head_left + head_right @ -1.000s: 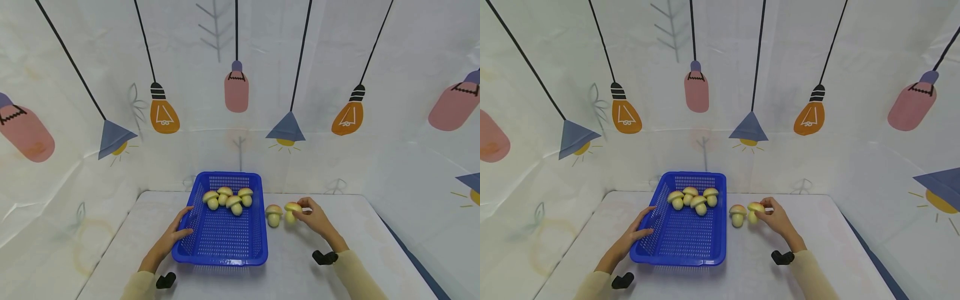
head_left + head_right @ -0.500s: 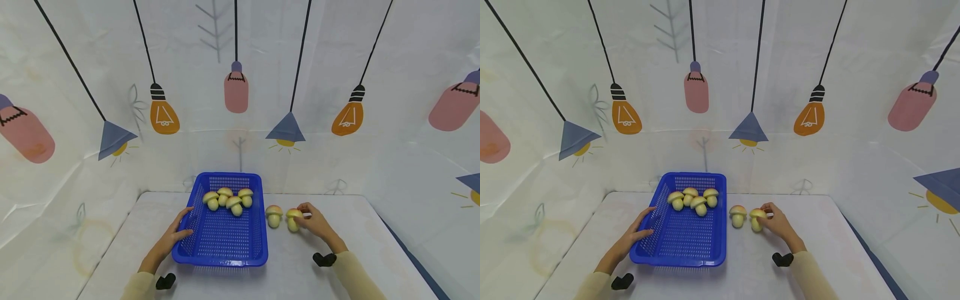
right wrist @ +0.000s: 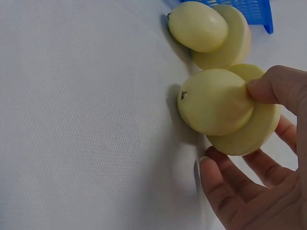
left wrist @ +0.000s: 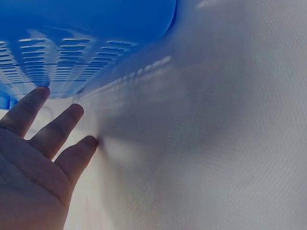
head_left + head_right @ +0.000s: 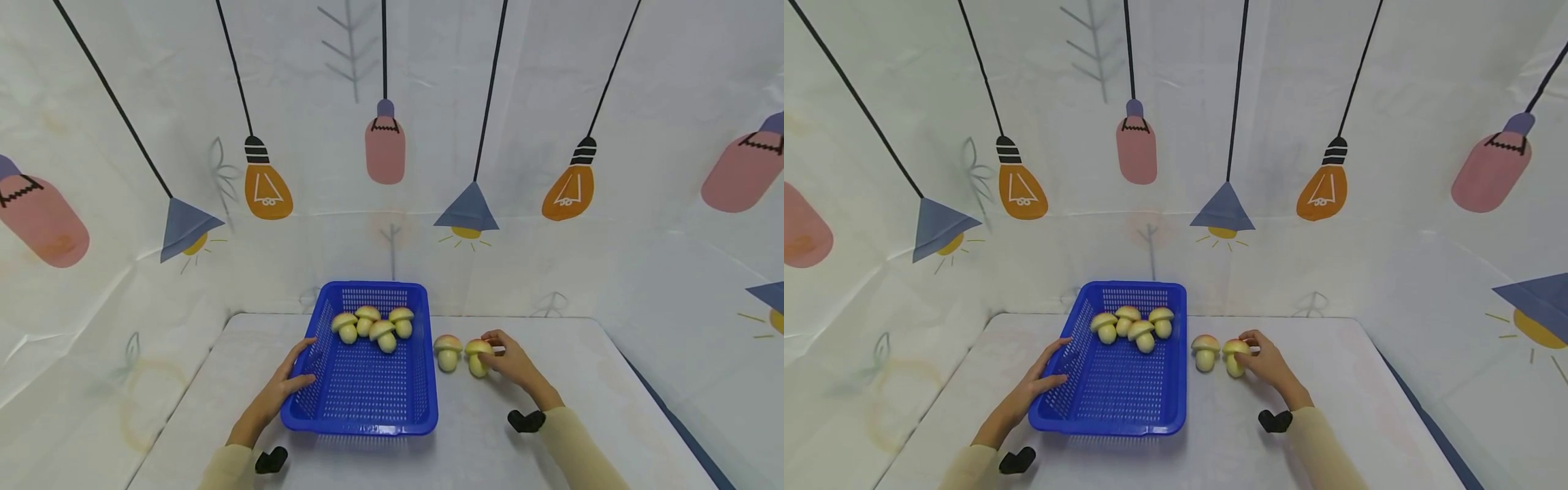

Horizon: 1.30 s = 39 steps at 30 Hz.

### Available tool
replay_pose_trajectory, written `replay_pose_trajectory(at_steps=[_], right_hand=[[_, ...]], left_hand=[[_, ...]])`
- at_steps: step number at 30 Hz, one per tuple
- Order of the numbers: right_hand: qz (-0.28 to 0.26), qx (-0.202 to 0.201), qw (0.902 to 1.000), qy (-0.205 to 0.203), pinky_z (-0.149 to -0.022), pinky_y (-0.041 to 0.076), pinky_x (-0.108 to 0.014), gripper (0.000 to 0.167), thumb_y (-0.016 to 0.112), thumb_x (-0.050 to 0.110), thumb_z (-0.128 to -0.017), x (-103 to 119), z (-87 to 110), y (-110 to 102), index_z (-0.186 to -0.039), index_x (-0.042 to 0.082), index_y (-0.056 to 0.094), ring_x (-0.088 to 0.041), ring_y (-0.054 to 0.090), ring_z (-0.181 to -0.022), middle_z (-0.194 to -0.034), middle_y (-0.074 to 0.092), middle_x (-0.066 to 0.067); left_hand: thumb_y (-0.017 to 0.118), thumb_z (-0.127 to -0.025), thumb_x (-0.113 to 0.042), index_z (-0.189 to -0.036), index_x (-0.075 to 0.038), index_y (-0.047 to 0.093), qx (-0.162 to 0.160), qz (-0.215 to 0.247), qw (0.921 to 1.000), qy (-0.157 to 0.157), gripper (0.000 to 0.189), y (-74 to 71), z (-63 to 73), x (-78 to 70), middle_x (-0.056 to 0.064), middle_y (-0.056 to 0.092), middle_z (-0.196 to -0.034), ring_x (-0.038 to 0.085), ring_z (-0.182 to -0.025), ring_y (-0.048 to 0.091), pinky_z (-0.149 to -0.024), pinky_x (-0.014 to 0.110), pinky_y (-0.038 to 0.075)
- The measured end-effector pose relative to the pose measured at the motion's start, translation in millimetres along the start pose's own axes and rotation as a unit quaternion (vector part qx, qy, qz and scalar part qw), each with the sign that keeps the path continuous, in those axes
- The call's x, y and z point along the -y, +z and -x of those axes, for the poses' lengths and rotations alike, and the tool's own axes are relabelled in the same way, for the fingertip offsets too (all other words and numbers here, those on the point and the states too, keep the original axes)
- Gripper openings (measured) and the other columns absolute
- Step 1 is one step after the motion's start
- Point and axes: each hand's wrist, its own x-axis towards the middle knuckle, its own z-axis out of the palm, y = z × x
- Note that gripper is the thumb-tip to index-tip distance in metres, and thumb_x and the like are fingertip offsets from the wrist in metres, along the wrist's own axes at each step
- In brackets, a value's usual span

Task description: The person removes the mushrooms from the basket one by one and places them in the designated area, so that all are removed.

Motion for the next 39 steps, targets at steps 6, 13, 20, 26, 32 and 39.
replay_pose_trajectory(at_steps=[6, 13, 20, 26, 32, 39], right_hand=[[0.002, 0.013, 0.9999, 0.005, -0.095, 0.053, -0.047, 0.043, 0.072, 0.021, -0.093, 0.8, -1.2, -0.6, -0.129, 0.004, 0.057, -0.039, 0.062, -0.120, -0.134, 0.061, -0.025], [-0.008, 0.028, 0.9994, 0.017, -0.088, 0.056, -0.044, 0.044, 0.071, 0.020, -0.093, 1.9, -4.3, 0.2, -0.131, 0.004, 0.055, -0.040, 0.063, -0.116, -0.137, 0.059, -0.028], [-0.009, 0.030, 0.9994, 0.013, -0.083, 0.057, -0.040, 0.048, 0.070, 0.019, -0.093, -0.9, -7.6, 1.9, -0.135, 0.000, 0.054, -0.039, 0.064, -0.113, -0.136, 0.059, -0.030], [-0.009, 0.029, 0.9995, 0.011, -0.081, 0.057, -0.039, 0.050, 0.071, 0.020, -0.093, 0.5, -9.0, 3.7, -0.135, 0.000, 0.054, -0.040, 0.065, -0.112, -0.136, 0.059, -0.031], [-0.010, 0.028, 0.9995, 0.006, -0.087, 0.057, -0.043, 0.051, 0.072, 0.022, -0.094, 2.9, -7.5, 2.6, -0.137, 0.001, 0.055, -0.042, 0.064, -0.116, -0.137, 0.058, -0.031], [-0.025, 0.030, 0.9992, 0.011, -0.082, 0.058, -0.040, 0.058, 0.073, 0.023, -0.094, 5.6, -2.1, 1.5, -0.142, -0.001, 0.050, -0.044, 0.063, -0.117, -0.139, 0.055, -0.033]], left_hand=[[0.061, -0.094, -0.023, -0.161, -0.031, 0.026, 0.000, 0.005, 1.0000, 0.009, 0.077, 0.2, -0.4, 1.0, 0.018, 0.015, -0.170, 0.049, -0.145, 0.032, -0.104, 0.061, 0.041], [0.060, -0.095, -0.022, -0.162, -0.031, 0.025, 0.000, 0.006, 0.9999, 0.008, 0.076, 1.3, -1.0, 0.4, 0.018, 0.015, -0.170, 0.050, -0.145, 0.032, -0.105, 0.062, 0.040], [0.060, -0.094, -0.022, -0.162, -0.030, 0.025, -0.002, 0.011, 0.9999, 0.006, 0.076, 2.2, -0.2, -0.7, 0.019, 0.016, -0.169, 0.050, -0.144, 0.033, -0.104, 0.061, 0.041], [0.060, -0.094, -0.023, -0.162, -0.029, 0.024, -0.002, 0.008, 0.9999, 0.008, 0.077, 0.9, 0.8, -2.6, 0.018, 0.014, -0.170, 0.050, -0.145, 0.032, -0.105, 0.062, 0.041], [0.060, -0.094, -0.024, -0.162, -0.029, 0.025, -0.012, 0.008, 0.9999, 0.003, 0.077, 0.4, 1.7, -2.7, 0.017, 0.012, -0.171, 0.050, -0.148, 0.027, -0.109, 0.068, 0.034], [0.061, -0.094, -0.026, -0.161, -0.035, 0.027, -0.014, 0.023, 0.9996, 0.001, 0.075, 2.6, 0.9, 2.9, 0.015, 0.013, -0.171, 0.049, -0.149, 0.026, -0.110, 0.069, 0.034]])
